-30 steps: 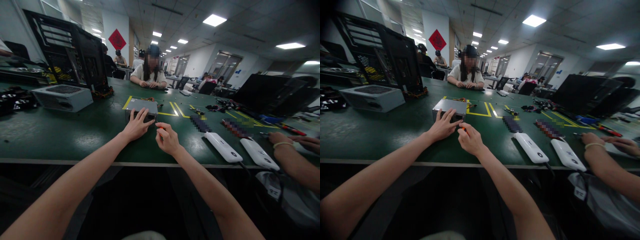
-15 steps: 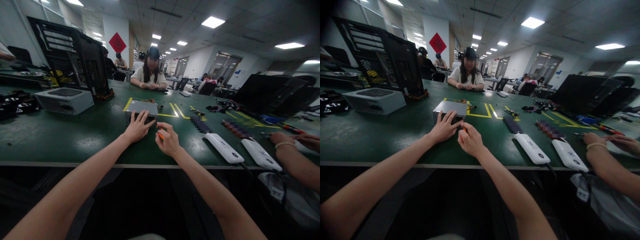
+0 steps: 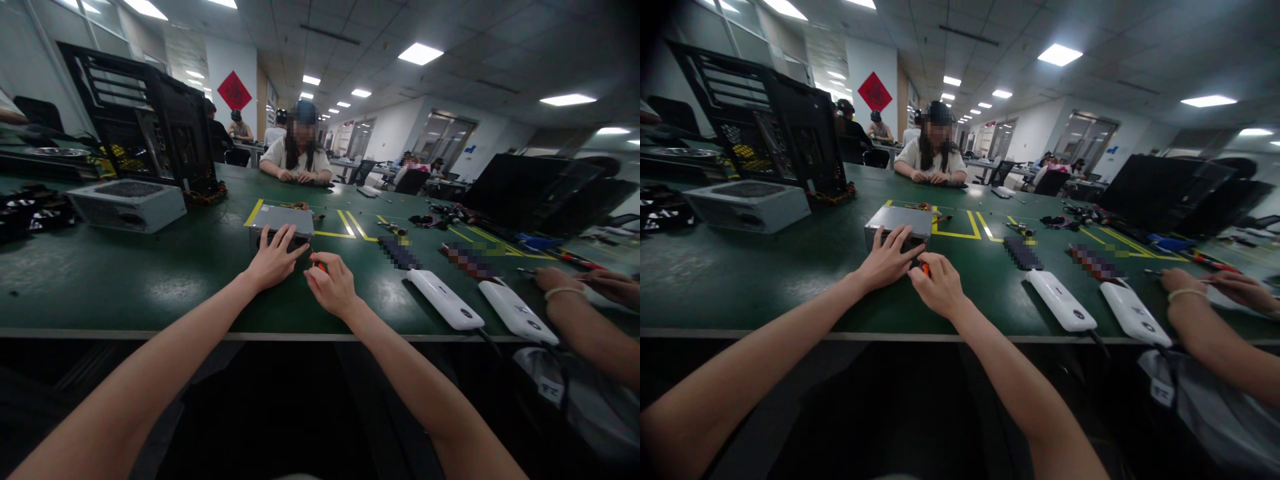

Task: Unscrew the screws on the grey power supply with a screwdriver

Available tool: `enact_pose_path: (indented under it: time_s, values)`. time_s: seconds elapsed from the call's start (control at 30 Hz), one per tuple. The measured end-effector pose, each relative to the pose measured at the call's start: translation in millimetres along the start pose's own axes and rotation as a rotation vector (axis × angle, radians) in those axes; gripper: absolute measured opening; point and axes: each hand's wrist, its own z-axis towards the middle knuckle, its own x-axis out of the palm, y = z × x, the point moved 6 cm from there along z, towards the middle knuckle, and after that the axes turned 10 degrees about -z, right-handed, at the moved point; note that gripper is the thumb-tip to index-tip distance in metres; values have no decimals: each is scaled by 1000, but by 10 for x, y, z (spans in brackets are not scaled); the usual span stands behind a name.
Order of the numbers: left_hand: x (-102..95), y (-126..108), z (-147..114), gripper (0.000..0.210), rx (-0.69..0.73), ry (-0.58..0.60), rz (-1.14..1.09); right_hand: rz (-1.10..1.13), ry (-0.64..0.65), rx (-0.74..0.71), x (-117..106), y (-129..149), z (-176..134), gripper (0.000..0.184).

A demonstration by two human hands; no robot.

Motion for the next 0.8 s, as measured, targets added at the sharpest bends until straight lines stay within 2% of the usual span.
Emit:
enact_pose_path:
  time_s: [0.17, 0.37, 0.57, 0.8]
  values:
    - [-11, 0, -2, 49, -6, -5, -8, 84, -31, 8, 6, -19, -24, 33]
    - [-23, -8, -2, 47, -1, -6, 9, 16, 21, -31, 17, 1, -9, 21]
    - [-15, -18, 1, 46, 6, 6, 39, 39, -18, -27, 7, 16, -15, 32]
    - [-15, -8, -2, 49, -4, 1, -9, -29, -14, -9, -18, -1, -9, 22]
